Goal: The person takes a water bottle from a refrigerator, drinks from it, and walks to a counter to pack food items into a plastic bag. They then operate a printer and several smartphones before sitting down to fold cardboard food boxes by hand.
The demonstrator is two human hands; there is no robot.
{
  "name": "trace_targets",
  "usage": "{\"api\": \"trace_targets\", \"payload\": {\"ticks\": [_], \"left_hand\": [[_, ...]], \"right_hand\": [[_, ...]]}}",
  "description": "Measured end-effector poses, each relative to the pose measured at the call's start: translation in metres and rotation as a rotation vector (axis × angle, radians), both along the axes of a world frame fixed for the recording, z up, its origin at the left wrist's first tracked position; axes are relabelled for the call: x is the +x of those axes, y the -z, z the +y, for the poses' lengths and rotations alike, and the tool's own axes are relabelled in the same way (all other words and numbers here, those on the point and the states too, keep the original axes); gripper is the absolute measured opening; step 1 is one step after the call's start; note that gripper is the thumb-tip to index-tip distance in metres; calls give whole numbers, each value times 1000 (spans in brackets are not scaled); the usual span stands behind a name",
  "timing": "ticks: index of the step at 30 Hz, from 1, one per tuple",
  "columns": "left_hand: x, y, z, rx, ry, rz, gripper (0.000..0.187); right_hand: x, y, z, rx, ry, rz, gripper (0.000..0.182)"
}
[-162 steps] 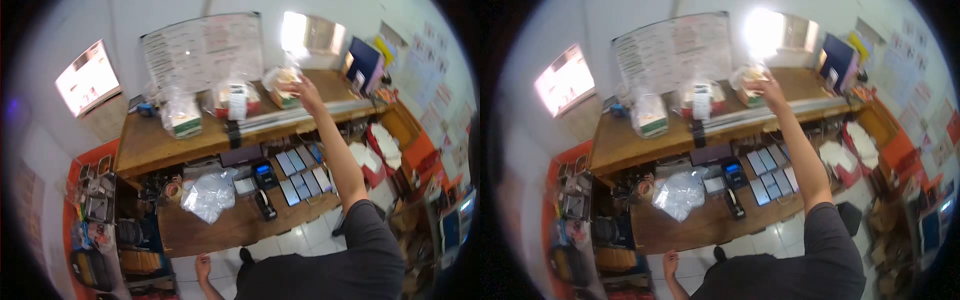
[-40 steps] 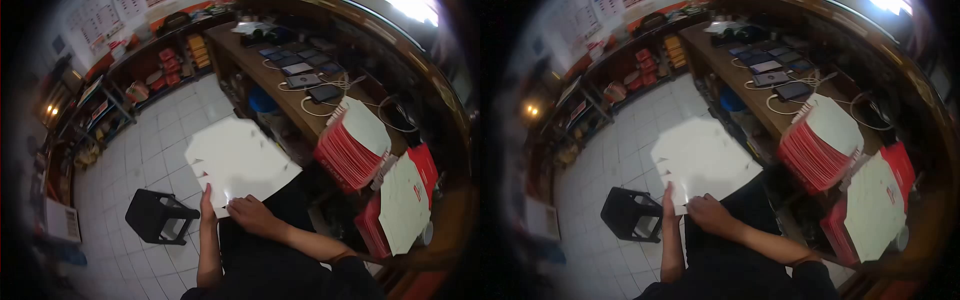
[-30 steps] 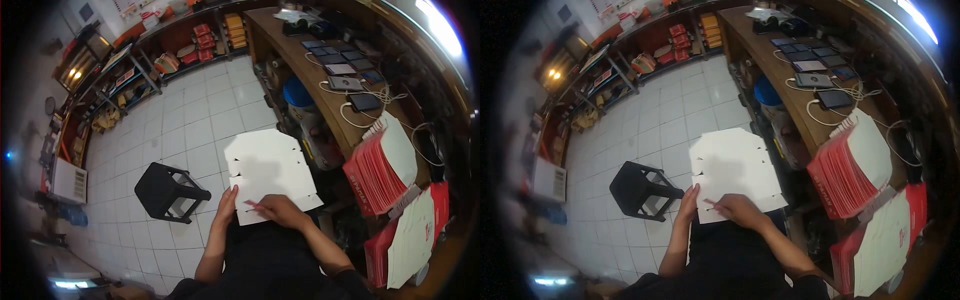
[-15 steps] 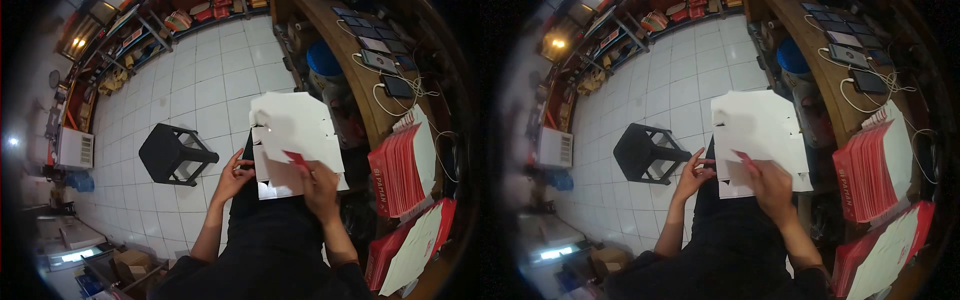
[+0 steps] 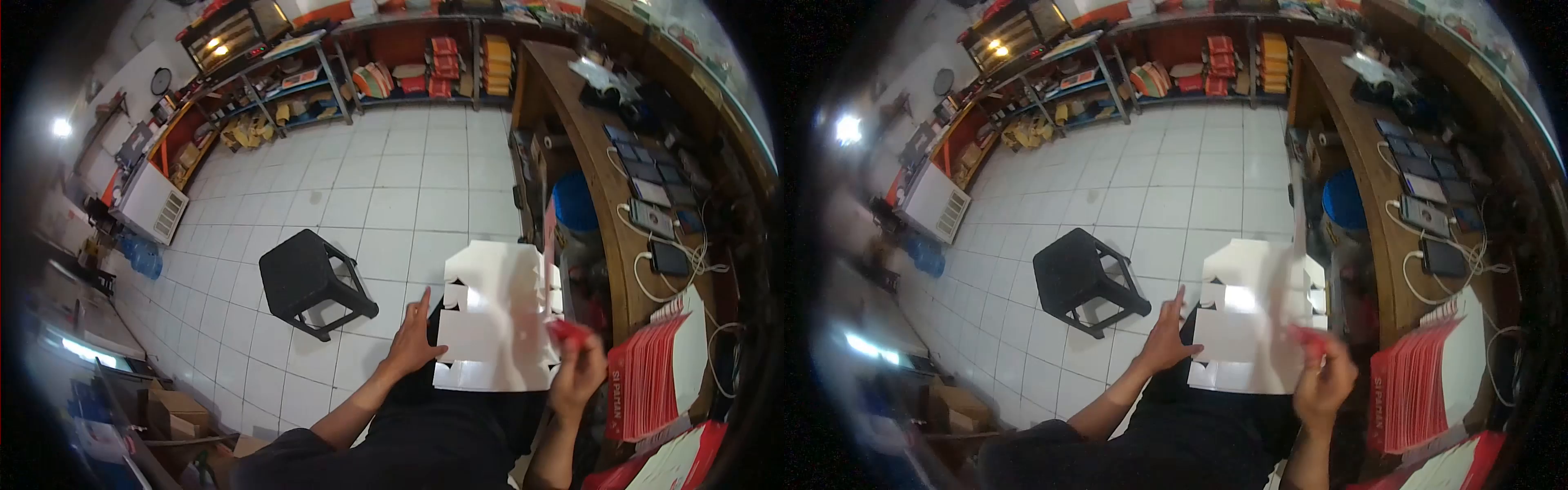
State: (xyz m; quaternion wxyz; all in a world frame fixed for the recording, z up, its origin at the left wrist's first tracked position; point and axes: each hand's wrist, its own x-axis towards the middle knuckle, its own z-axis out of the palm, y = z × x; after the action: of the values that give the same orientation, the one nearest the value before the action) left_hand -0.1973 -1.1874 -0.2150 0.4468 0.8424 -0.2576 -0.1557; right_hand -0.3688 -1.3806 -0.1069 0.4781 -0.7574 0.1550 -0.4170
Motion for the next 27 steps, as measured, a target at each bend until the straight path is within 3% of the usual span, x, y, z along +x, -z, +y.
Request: {"api": "trace_targets", "payload": {"ticks": [1, 2, 3, 5, 6, 7, 9, 10, 11, 13, 15, 17, 18, 19, 21, 25, 27], "left_hand": [[-2, -14, -3, -103, -66, -274, 95], [2, -31, -5, -296, -34, -286, 86], [8, -45, -5, -303, -48, -303, 86], [21, -72, -1, -126, 267, -875, 70], [21, -98, -4, -122, 342, -910, 45], [32, -95, -5, -114, 324, -918, 45], [53, -87, -8, -166, 797, -600, 24], [52, -96, -10, -183, 822, -447, 10], [52, -96, -14, -178, 817, -455, 10], [51, -94, -22, -285, 968, -30, 14], [51, -93, -31, -221, 981, 110, 21], [46, -87, -40, -316, 947, 134, 21], [40, -101, -39, -317, 882, 210, 24], [34, -112, -41, -319, 832, 293, 28], [29, -108, -45, -382, 779, 273, 35], [23, -114, -46, -477, 729, 270, 51], [24, -127, -46, -448, 777, 276, 55]], "right_hand": [[3, -2, 2, -99, -111, 48, 16], [7, -9, 6, -168, -201, 128, 23], [11, -11, 8, -266, -278, 172, 26], [13, -19, 13, -195, -412, 290, 31], [12, -20, 14, -203, -432, 282, 31], [11, -20, 14, -234, -466, 298, 32], [9, -26, 8, -271, -508, 307, 33], [7, -32, 4, -390, -477, 286, 30], [6, -37, 1, -507, -442, 264, 27], [3, -36, -5, -504, -452, 195, 21], [3, -18, -10, -405, -447, 91, 19], [8, 4, 4, -178, -299, -13, 12], [-4, 14, -10, -245, -318, 183, 41], [6, 7, -4, -246, -342, 181, 41], [23, -5, 8, -573, -124, 134, 21], [26, -1, 2, -595, 91, 135, 22], [23, -6, 5, -541, -96, 249, 16]]}}
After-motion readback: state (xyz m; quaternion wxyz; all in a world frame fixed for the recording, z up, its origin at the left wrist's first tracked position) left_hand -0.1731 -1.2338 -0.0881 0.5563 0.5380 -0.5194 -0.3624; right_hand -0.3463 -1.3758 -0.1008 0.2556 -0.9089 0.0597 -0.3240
